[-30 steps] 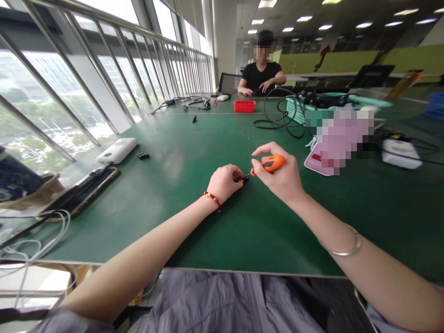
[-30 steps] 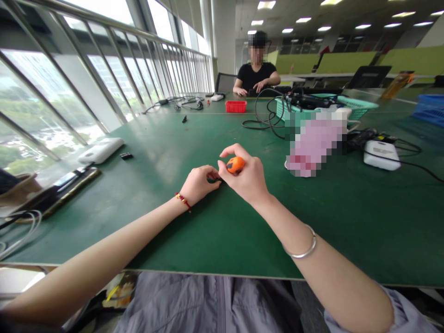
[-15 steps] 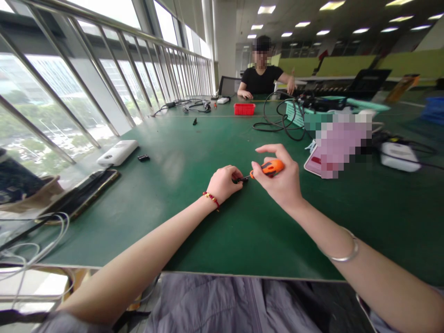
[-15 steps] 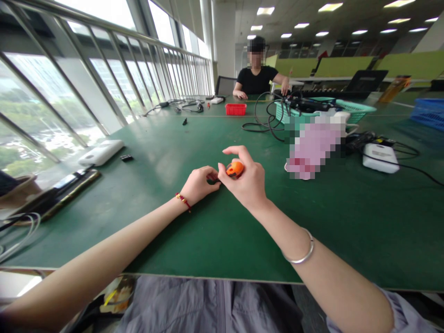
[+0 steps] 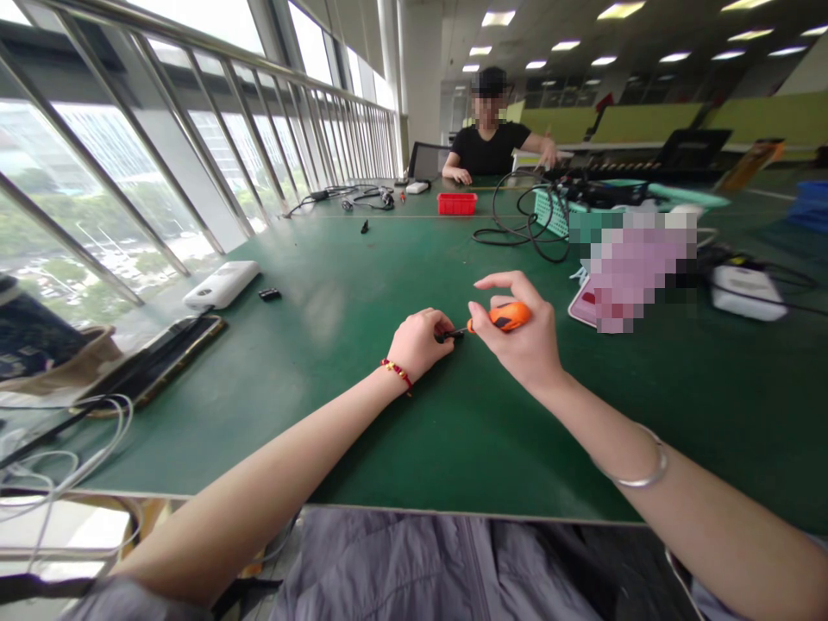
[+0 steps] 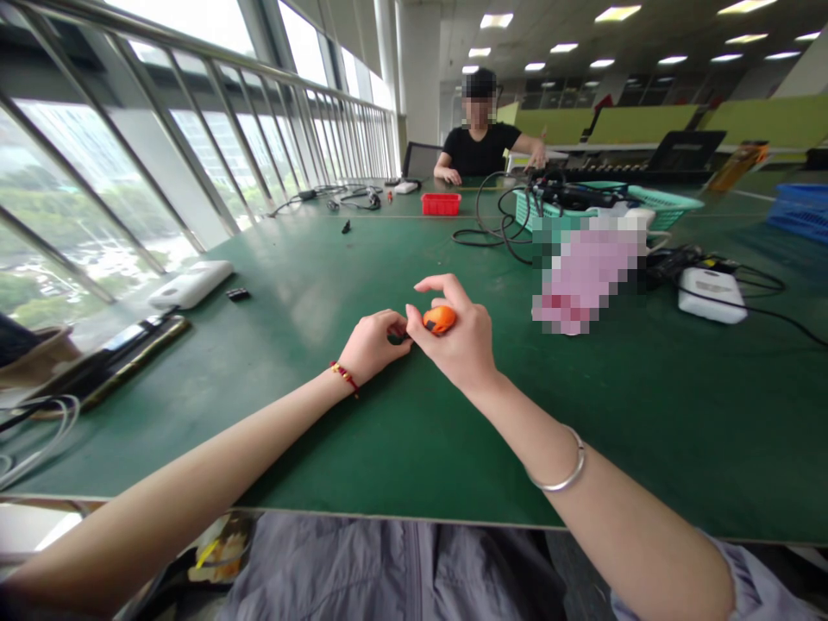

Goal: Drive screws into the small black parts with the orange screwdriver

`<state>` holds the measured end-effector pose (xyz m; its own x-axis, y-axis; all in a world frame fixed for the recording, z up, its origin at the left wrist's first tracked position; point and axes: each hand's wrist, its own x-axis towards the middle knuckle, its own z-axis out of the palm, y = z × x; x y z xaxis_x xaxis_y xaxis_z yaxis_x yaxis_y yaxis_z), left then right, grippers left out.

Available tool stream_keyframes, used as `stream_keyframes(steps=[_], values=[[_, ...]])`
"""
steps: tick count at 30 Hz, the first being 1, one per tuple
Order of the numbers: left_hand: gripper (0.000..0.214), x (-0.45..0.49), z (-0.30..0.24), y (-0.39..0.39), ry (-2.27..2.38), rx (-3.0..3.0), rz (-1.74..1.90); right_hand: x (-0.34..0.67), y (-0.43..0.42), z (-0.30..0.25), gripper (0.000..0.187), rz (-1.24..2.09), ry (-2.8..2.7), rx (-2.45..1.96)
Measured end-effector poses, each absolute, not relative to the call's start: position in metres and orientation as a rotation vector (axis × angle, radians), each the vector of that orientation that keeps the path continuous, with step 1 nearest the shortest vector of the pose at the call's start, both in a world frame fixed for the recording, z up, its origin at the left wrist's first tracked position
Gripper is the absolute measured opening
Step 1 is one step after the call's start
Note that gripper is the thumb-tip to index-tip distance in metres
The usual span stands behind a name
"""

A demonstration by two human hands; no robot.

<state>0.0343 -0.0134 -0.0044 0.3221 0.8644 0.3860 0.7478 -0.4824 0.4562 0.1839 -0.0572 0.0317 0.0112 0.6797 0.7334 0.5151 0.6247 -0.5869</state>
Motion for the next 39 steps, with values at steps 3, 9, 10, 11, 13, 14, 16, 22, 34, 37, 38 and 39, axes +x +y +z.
stream_keyframes(steps=[3,9,10,11,13,14,16,22,34,37,38,39], values=[[0.008,0.034,-0.003,-0.014,1.479,2.391,0.887,0.185,-0.054,0.03,0.038,0.099,-1.62,-0.934],[0.01,0.033,-0.003,-0.013,1.452,2.397,0.873,0.186,-0.054,0.032,0.026,0.102,-1.625,-1.093],[0.01,0.032,-0.003,-0.013,1.444,2.404,0.869,0.186,-0.055,0.032,0.023,0.125,-1.629,-1.105],[0.01,0.032,-0.003,-0.013,1.441,2.412,0.867,0.186,-0.055,0.033,0.021,0.142,-1.634,-1.102],[0.009,0.031,-0.003,-0.011,1.434,2.428,0.865,0.186,-0.055,0.032,0.018,0.152,-1.637,-1.069],[0.008,0.031,-0.004,-0.011,1.429,2.434,0.87,0.186,-0.055,0.032,0.018,0.148,-1.641,-1.043],[0.007,0.03,-0.005,-0.009,1.412,2.442,0.883,0.186,-0.054,0.03,0.029,0.121,-1.637,-0.999],[0.007,0.027,-0.008,-0.004,1.335,2.408,0.922,0.185,-0.054,0.029,0.02,0.105,-1.675,-1.099],[0.011,0.02,-0.008,-0.001,1.286,2.328,0.867,0.197,-0.051,0.042,0.026,0.144,-1.537,-1.007],[0.011,0.02,-0.007,-0.002,1.287,2.327,0.875,0.197,-0.05,0.04,0.024,0.171,-1.542,-1.017],[0.011,0.02,-0.007,-0.002,1.285,2.328,0.876,0.197,-0.05,0.039,0.024,0.185,-1.54,-1.02],[0.011,0.02,-0.007,-0.002,1.282,2.328,0.877,0.197,-0.049,0.039,0.024,0.197,-1.54,-1.021]])
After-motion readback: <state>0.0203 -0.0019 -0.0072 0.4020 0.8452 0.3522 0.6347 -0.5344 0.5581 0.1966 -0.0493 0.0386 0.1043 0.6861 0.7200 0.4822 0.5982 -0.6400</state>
